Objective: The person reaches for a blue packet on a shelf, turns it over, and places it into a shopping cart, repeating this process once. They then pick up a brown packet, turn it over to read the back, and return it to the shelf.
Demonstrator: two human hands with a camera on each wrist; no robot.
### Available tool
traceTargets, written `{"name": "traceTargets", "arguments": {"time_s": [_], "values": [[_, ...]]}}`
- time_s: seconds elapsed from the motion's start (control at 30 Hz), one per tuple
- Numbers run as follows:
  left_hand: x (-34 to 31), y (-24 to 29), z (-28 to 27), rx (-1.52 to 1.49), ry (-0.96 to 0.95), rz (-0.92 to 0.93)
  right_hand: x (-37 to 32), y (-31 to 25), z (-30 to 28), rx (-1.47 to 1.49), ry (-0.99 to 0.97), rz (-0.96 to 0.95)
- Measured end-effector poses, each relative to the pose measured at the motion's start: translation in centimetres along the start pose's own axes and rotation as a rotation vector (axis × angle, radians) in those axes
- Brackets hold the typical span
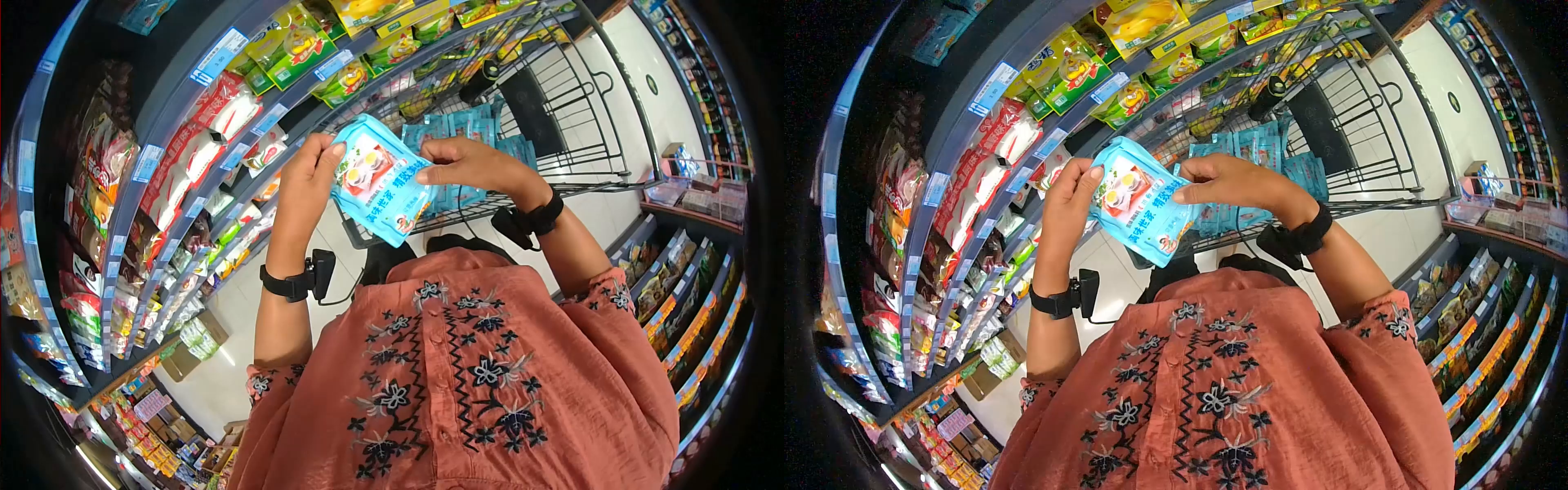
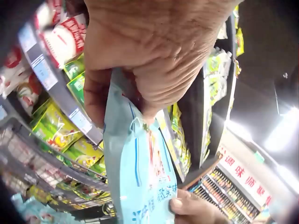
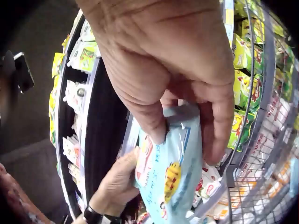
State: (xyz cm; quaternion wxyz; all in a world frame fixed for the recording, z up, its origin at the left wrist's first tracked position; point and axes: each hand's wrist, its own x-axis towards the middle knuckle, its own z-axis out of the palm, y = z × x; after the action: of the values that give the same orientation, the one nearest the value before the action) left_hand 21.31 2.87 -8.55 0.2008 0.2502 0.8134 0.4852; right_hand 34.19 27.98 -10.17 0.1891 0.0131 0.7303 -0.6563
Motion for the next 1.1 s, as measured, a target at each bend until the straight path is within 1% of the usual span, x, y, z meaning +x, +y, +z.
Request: {"name": "traceTargets", "arguments": {"time_s": [0.03,0.07,0.13,0.17,0.23,0.27,0.33,0.37,0.4,0.5,0.53,0.67,0.77,0.87,0.93,0.97,1.0,1.03,1.1], "values": [[-0.1,1.0,0.0,0.019,0.002,0.028,0.0,-0.6,0.1,0.020,-0.039,0.030],[-0.3,2.0,0.0,0.037,0.002,0.055,0.0,-1.3,0.3,0.068,0.021,0.011],[-0.4,4.1,-0.3,0.070,-0.071,0.015,0.3,-2.5,0.8,0.162,0.142,-0.025],[-0.4,4.6,-0.5,0.088,-0.107,-0.003,0.7,-2.5,0.9,0.185,0.127,-0.012],[0.2,4.4,-0.6,0.040,-0.122,-0.048,1.8,-2.0,0.8,0.233,0.095,0.016],[0.6,4.2,-0.6,0.015,-0.131,-0.073,2.4,-1.5,1.0,0.368,0.056,-0.008],[0.9,3.5,-0.9,-0.173,-0.114,-0.121,3.2,-0.6,1.4,0.638,-0.019,-0.053],[1.1,3.0,-1.3,-0.267,-0.104,-0.143,3.2,-0.5,1.5,0.670,0.007,-0.061],[1.4,2.3,-1.9,-0.224,-0.082,-0.128,3.2,-0.6,1.7,0.703,0.033,-0.070],[0.2,1.1,-1.4,-0.696,-0.089,-0.280,3.3,-0.6,1.7,0.787,0.091,-0.091],[0.0,0.4,-0.7,-0.767,-0.145,-0.317,3.3,-0.5,1.6,0.811,0.107,-0.094],[-0.2,0.2,1.2,-0.627,0.019,-0.311,3.9,0.2,1.1,0.786,0.160,-0.072],[0.1,0.6,1.1,-0.518,0.031,-0.278,4.1,-0.3,0.6,0.761,0.161,-0.051],[0.0,2.1,1.3,-0.237,0.078,-0.053,4.2,-0.7,0.5,0.774,0.169,-0.026],[0.1,3.1,0.9,-0.169,0.065,-0.003,4.8,-0.2,0.6,0.749,0.171,-0.032],[0.0,3.4,0.8,-0.135,0.063,0.019,4.9,-0.3,0.6,0.727,0.158,-0.069],[0.2,3.1,0.6,-0.130,0.087,-0.018,4.7,-1.2,0.6,0.707,0.143,-0.106],[0.2,3.1,0.4,-0.114,0.104,-0.005,4.7,-1.7,0.6,0.688,0.133,-0.145],[0.5,3.3,0.3,-0.088,0.126,0.025,5.4,-1.4,0.7,0.846,0.186,-0.135]]}}
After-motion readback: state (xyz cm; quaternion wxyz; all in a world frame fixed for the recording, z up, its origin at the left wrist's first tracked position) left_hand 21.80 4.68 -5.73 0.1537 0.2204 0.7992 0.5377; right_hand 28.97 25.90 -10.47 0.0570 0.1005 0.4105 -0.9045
